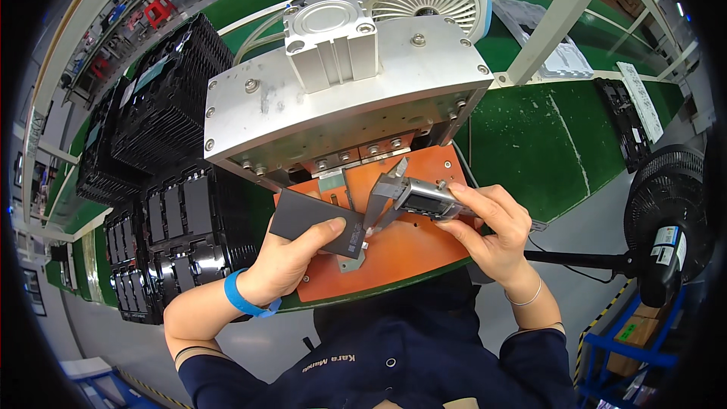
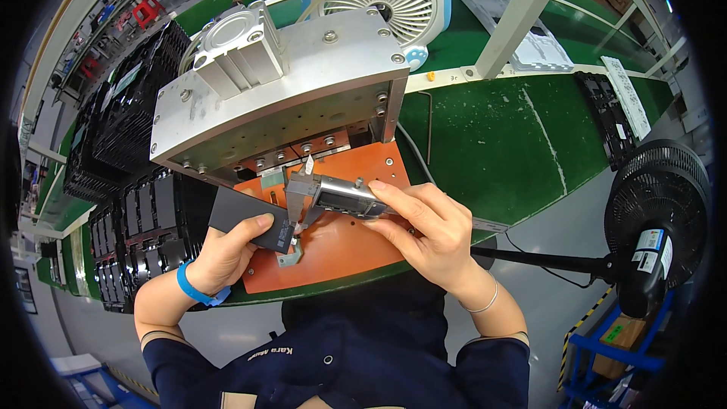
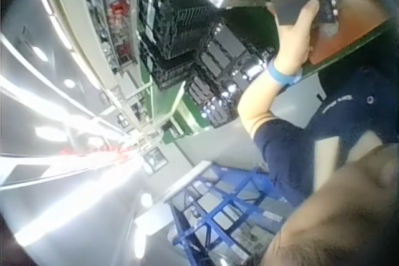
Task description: The person repeatedly picks up black rectangular electronic modules from a stack, places them into a press machine, and operates the press. After pressing, the person removes the module and uses a digital caliper to measure it before returning it to the stack. This cycle is repeated multiple times.
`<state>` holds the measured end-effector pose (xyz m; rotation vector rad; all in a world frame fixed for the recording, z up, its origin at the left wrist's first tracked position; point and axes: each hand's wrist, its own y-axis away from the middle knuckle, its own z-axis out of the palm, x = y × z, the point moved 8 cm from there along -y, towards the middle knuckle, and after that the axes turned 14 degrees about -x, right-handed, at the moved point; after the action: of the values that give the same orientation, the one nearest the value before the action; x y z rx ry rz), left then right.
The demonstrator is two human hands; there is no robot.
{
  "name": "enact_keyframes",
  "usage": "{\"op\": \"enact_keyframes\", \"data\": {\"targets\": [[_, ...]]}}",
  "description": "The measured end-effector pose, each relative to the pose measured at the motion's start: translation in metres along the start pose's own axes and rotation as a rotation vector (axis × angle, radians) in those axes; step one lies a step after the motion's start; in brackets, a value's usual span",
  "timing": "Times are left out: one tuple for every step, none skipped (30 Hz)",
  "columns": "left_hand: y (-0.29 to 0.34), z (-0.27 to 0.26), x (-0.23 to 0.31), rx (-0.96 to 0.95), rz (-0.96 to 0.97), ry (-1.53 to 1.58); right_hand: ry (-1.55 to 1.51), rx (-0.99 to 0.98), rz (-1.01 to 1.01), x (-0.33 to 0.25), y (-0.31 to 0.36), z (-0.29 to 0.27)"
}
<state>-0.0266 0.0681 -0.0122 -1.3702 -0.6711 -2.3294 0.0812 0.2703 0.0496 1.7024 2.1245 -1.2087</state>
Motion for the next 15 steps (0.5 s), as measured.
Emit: {"op": "enact_keyframes", "data": {"targets": [[-0.001,0.0015,0.0006,-0.009,-0.005,-0.004,0.004,0.002,0.008,0.0009,0.0003,0.0001],[-0.002,0.004,0.0021,-0.017,-0.01,-0.007,0.008,0.006,0.004,0.0009,0.0003,0.0],[-0.0031,0.0055,0.0027,-0.025,-0.015,-0.011,0.012,0.011,-0.001,0.001,0.0001,-0.0001],[-0.0026,0.0044,0.0021,-0.016,-0.011,-0.007,0.013,0.014,-0.008,0.0008,-0.0003,0.0],[-0.0022,0.0027,0.0006,-0.007,-0.008,-0.002,0.014,0.02,-0.014,0.0004,-0.0003,-0.0003],[-0.0023,0.001,-0.0005,0.002,-0.004,0.002,0.015,0.025,-0.02,0.0,-0.0003,-0.0008],[-0.0014,0.0,-0.0013,-0.002,-0.005,0.004,0.018,0.03,-0.03,-0.0018,-0.0007,-0.0011],[-0.0005,-0.001,-0.002,-0.006,-0.006,0.007,0.016,0.029,-0.027,-0.0027,-0.0006,-0.0015],[0.0004,-0.0013,-0.0023,-0.01,-0.007,0.009,0.015,0.029,-0.023,-0.0038,0.0,-0.0021],[0.0,-0.0016,-0.0021,-0.006,-0.005,0.002,0.014,0.029,-0.015,-0.0031,0.0007,-0.0027],[-0.0003,-0.0017,-0.0019,-0.001,-0.002,-0.005,0.015,0.031,-0.02,-0.0031,0.0008,-0.0025],[-0.0004,-0.0016,-0.0016,0.003,0.002,-0.013,0.015,0.032,-0.026,-0.0031,0.0009,-0.0019],[-0.0009,-0.0004,-0.0008,0.002,0.002,-0.006,0.017,0.035,-0.031,-0.0032,0.0012,-0.0014],[-0.001,0.0016,0.0008,0.002,0.003,0.001,0.017,0.034,-0.034,-0.0031,0.0013,-0.001],[-0.0013,0.0026,0.0017,0.001,0.004,0.007,0.016,0.033,-0.037,-0.0031,0.0013,-0.0006]]}}
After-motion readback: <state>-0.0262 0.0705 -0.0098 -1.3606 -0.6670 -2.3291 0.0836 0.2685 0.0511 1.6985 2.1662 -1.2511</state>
